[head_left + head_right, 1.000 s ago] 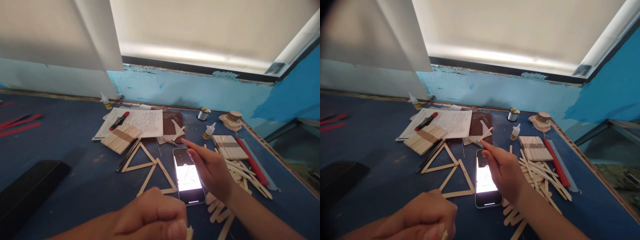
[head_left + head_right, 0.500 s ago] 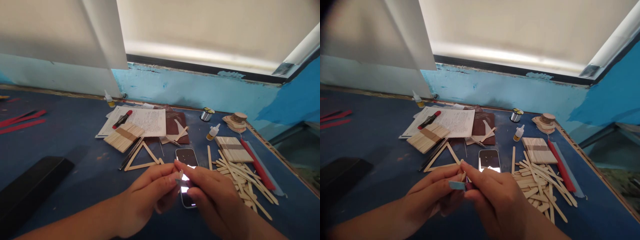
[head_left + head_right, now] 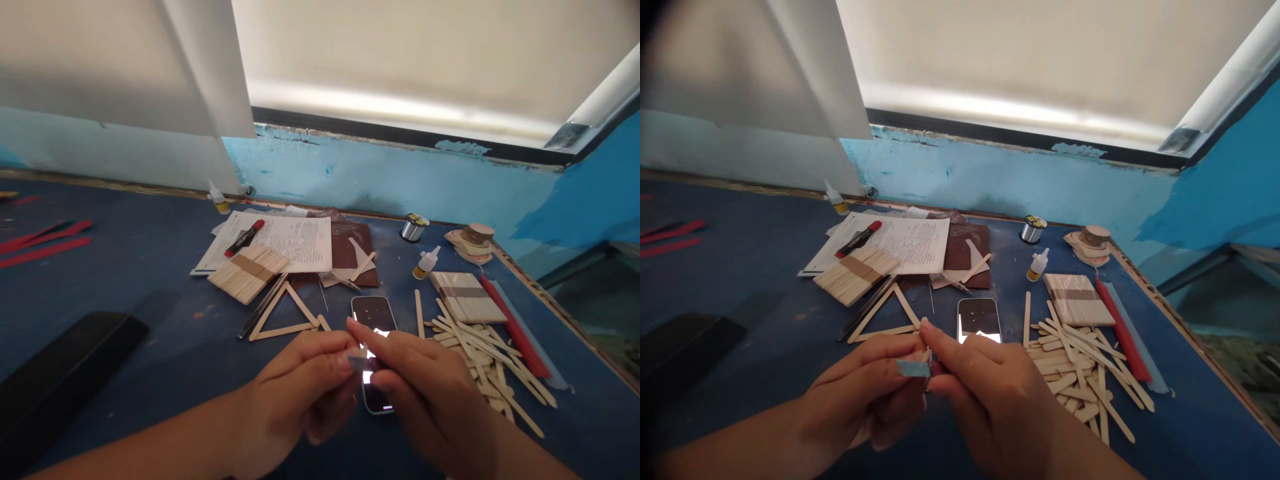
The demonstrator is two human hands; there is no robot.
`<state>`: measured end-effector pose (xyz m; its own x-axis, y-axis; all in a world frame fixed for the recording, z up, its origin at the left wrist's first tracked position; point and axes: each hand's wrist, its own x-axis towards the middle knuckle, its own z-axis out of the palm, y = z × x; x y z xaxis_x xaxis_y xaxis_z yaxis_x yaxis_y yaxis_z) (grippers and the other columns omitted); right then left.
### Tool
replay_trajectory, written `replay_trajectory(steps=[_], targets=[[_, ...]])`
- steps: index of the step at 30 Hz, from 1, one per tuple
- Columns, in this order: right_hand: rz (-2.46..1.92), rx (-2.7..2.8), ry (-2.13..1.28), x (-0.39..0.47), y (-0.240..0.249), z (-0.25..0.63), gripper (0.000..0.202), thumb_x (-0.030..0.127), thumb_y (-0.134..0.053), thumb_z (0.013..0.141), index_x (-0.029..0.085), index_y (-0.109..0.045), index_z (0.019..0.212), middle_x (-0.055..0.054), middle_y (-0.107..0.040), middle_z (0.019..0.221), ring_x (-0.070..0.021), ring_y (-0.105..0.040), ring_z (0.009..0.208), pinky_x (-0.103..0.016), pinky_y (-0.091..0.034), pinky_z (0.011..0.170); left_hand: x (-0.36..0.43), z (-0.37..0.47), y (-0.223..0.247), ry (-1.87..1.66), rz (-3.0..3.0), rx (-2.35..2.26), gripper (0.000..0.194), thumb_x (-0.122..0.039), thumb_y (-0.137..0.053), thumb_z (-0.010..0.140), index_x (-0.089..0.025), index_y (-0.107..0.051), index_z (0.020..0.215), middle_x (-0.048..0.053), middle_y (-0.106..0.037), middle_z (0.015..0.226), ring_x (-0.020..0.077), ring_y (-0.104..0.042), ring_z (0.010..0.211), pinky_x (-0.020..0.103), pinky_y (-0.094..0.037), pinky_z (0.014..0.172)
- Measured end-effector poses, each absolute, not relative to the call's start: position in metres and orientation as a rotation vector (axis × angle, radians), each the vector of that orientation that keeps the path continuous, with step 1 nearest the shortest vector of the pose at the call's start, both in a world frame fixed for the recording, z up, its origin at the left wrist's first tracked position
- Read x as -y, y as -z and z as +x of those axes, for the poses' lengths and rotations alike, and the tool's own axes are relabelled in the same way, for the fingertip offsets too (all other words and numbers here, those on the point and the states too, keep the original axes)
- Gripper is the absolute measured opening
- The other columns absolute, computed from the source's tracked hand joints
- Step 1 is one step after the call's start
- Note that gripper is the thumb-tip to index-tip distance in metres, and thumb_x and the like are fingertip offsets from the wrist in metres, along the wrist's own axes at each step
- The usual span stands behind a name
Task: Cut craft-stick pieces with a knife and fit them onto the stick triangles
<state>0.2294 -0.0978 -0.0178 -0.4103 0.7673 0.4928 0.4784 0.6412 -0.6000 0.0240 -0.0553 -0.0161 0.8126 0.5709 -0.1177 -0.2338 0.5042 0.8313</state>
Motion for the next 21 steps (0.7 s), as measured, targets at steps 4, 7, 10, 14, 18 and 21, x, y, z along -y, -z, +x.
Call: replay_trajectory(steps=[4,7,10,14,18,21], targets=[[-0.946,2.084,-0.454,0.1,0.016,0.227,0.051,0.021,-0.054,0.103,0.022,-0.046,0.154,-0.009,-0.076,0.117,-0.0187,-0.074,0.093,-0.029,-0.061,0.075,0.054,0.024,0.017,-0.484,0.887,-0.341,0.032,-0.044,-0.059,0.095,-0.019,-0.051,0.078,-0.008,-0.035,0.059,0.0076,-0.03,0.047,0.024,-0.021,0.044],[-0.991,2.061,-0.454,0.095,0.017,0.229,0.047,0.022,-0.054,0.103,0.022,-0.052,0.15,-0.008,-0.078,0.108,-0.0178,-0.075,0.085,-0.029,-0.061,0.07,0.059,0.022,0.013,-0.475,0.874,-0.332,0.032,-0.045,-0.06,0.094,-0.02,-0.051,0.075,-0.008,-0.034,0.057,0.0081,-0.029,0.045,0.025,-0.019,0.044],[-1.217,1.885,-0.404,0.08,0.022,0.237,0.038,0.023,-0.052,0.103,0.023,-0.063,0.139,-0.008,-0.078,0.112,-0.019,-0.075,0.093,-0.032,-0.061,0.078,0.069,0.019,0.004,-0.385,1.057,-0.461,0.04,-0.047,-0.06,0.092,-0.019,-0.052,0.066,-0.003,-0.04,0.056,0.0112,-0.035,0.053,0.029,-0.023,0.052],[-1.25,1.79,-0.409,0.072,0.026,0.244,0.035,0.024,-0.054,0.103,0.023,-0.066,0.136,-0.008,-0.076,0.123,-0.0195,-0.073,0.106,-0.033,-0.059,0.088,0.073,0.014,-0.003,-0.373,1.024,-0.415,0.047,-0.057,-0.057,0.091,-0.021,-0.045,0.064,-0.004,-0.036,0.055,0.0116,-0.033,0.052,0.029,-0.022,0.051],[-1.145,1.896,-0.456,0.087,0.022,0.24,0.042,0.022,-0.054,0.102,0.029,-0.059,0.143,-0.005,-0.075,0.122,-0.0182,-0.072,0.106,-0.03,-0.058,0.085,0.061,0.015,-0.002,-0.458,1.048,-0.435,0.04,-0.048,-0.053,0.095,-0.02,-0.045,0.067,-0.004,-0.036,0.059,0.0117,-0.034,0.055,0.029,-0.024,0.053],[-1.036,1.977,-0.483,0.098,0.016,0.236,0.046,0.024,-0.054,0.102,0.029,-0.053,0.148,-0.003,-0.077,0.101,-0.0157,-0.073,0.085,-0.027,-0.058,0.072,0.055,0.017,0.0,-0.485,1.095,-0.428,0.039,-0.045,-0.052,0.097,-0.019,-0.046,0.068,-0.004,-0.038,0.06,0.0114,-0.034,0.055,0.029,-0.024,0.053]])
